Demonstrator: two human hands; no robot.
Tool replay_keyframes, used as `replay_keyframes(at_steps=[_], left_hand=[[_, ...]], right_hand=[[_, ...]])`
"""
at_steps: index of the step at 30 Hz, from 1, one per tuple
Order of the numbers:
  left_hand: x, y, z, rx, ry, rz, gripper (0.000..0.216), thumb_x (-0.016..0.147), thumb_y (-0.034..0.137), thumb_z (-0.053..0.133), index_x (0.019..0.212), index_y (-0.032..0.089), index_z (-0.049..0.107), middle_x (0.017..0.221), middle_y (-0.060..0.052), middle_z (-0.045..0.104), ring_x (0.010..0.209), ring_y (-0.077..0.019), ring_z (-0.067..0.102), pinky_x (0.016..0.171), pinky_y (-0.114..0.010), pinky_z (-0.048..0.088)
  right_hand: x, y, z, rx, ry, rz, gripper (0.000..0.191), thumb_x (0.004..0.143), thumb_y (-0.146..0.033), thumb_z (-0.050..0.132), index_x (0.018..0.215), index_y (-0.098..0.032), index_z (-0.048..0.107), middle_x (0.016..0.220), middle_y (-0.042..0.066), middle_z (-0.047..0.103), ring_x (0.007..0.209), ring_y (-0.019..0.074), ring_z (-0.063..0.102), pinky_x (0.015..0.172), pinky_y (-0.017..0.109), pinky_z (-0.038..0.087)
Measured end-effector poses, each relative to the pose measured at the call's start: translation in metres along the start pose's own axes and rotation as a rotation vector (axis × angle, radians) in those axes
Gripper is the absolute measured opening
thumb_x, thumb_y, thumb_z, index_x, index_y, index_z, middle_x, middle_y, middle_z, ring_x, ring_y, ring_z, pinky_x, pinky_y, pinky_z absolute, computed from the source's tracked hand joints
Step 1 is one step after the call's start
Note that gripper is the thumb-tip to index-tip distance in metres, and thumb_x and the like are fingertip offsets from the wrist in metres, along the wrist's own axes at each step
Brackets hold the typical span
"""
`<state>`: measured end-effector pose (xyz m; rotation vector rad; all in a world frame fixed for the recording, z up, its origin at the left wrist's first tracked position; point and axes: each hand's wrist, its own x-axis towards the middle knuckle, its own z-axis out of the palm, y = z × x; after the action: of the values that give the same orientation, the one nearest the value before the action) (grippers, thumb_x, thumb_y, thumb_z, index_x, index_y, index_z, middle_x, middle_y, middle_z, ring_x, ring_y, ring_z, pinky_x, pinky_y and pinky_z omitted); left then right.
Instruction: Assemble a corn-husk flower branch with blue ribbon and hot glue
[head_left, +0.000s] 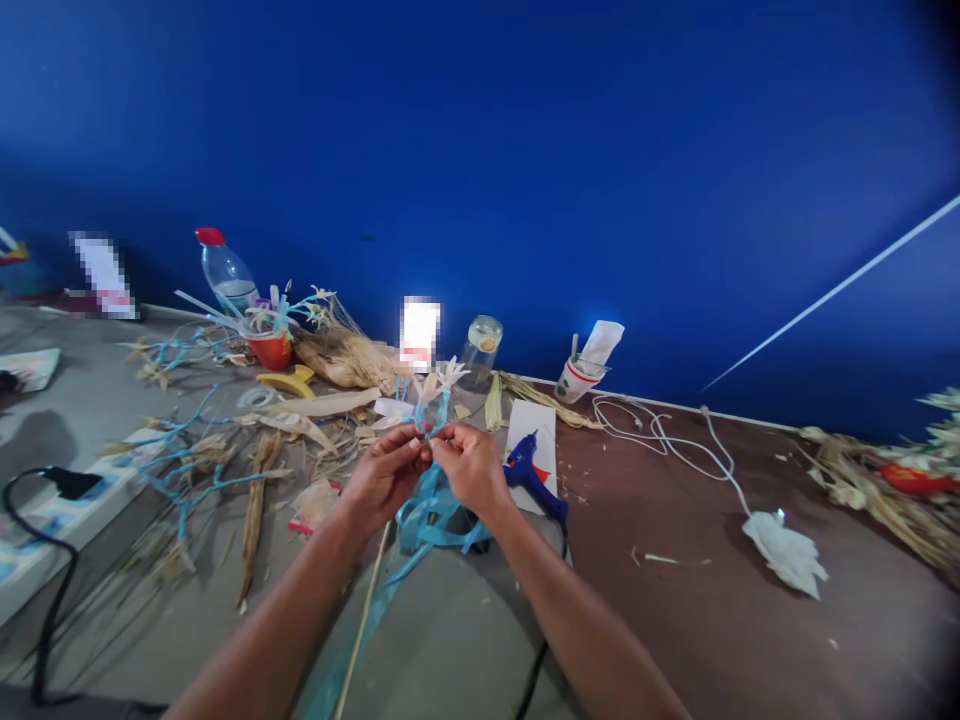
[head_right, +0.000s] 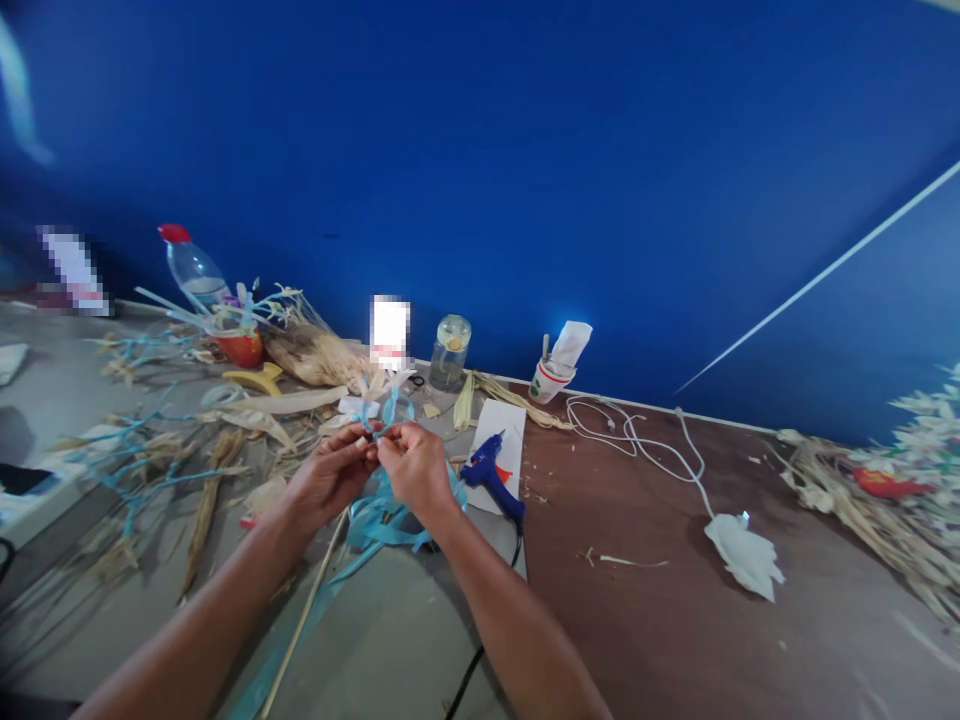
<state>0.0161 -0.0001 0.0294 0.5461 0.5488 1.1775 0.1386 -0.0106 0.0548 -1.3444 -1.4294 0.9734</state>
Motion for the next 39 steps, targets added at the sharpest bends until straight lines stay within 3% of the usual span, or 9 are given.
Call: replay_keyframes(at_steps=[4,11,16,20,28,33,39], left_hand=[[-0.002,-0.002,0.001,-0.037,0.013,-0.071,0.026,0.063,0.012,0.073,0.088,0.010,0.069,0.064,-0.002,0.062,0.053,-0.0061,0.053,0.055,-0.018,0.045],[-0.003,-0.004,-0.004,-0.078,-0.041,-0.095,0.034,0.061,0.017,0.076,0.094,0.011,0.067,0.061,0.001,0.059,0.051,-0.0050,0.050,0.054,-0.017,0.044],[-0.002,-0.002,-0.009,-0.033,-0.081,-0.131,0.034,0.060,0.020,0.077,0.092,0.012,0.069,0.066,-0.002,0.062,0.052,-0.0068,0.052,0.056,-0.020,0.045],[-0.001,0.000,-0.009,0.028,-0.107,-0.147,0.027,0.062,0.021,0.075,0.086,0.011,0.069,0.074,-0.006,0.066,0.060,-0.0128,0.058,0.061,-0.026,0.047],[-0.003,0.004,-0.006,0.067,-0.217,-0.183,0.019,0.060,0.026,0.076,0.067,0.012,0.065,0.064,-0.004,0.061,0.069,-0.0190,0.059,0.065,-0.031,0.046],[0.000,0.004,-0.014,0.034,-0.215,-0.102,0.022,0.055,0.025,0.078,0.066,0.012,0.064,0.070,-0.004,0.059,0.069,-0.0163,0.056,0.063,-0.028,0.045],[0.005,0.006,-0.023,0.028,-0.193,-0.064,0.023,0.052,0.026,0.080,0.063,0.014,0.063,0.072,-0.003,0.056,0.072,-0.0143,0.055,0.065,-0.024,0.044]], right_hand=[[0.001,-0.001,0.000,0.312,-0.088,0.099,0.010,0.066,-0.025,0.058,0.063,-0.016,0.057,0.052,-0.002,0.058,0.047,0.0090,0.050,0.050,0.021,0.040],[0.001,-0.006,-0.003,0.554,-0.178,0.272,0.011,0.056,-0.023,0.066,0.058,-0.015,0.059,0.047,-0.003,0.057,0.046,0.0089,0.050,0.049,0.021,0.037],[0.003,-0.002,-0.006,0.568,-0.276,0.323,0.009,0.054,-0.019,0.068,0.057,-0.014,0.061,0.053,-0.002,0.058,0.047,0.0064,0.046,0.046,0.019,0.027],[0.003,-0.005,-0.005,0.600,-0.335,0.365,0.015,0.050,-0.020,0.072,0.058,-0.014,0.061,0.054,-0.004,0.055,0.048,0.0052,0.042,0.048,0.020,0.026],[0.001,-0.010,-0.006,0.599,-0.398,0.432,0.027,0.045,-0.024,0.079,0.062,-0.013,0.060,0.044,-0.009,0.044,0.038,0.0005,0.024,0.042,0.022,0.010],[0.001,-0.004,-0.004,0.604,-0.381,0.479,0.029,0.043,-0.022,0.079,0.051,-0.015,0.052,0.038,-0.010,0.040,0.035,0.0011,0.028,0.039,0.021,0.012],[0.002,0.004,-0.001,0.686,-0.405,0.526,0.028,0.044,-0.026,0.079,0.053,-0.014,0.055,0.036,-0.009,0.041,0.032,0.0020,0.029,0.037,0.020,0.013]])
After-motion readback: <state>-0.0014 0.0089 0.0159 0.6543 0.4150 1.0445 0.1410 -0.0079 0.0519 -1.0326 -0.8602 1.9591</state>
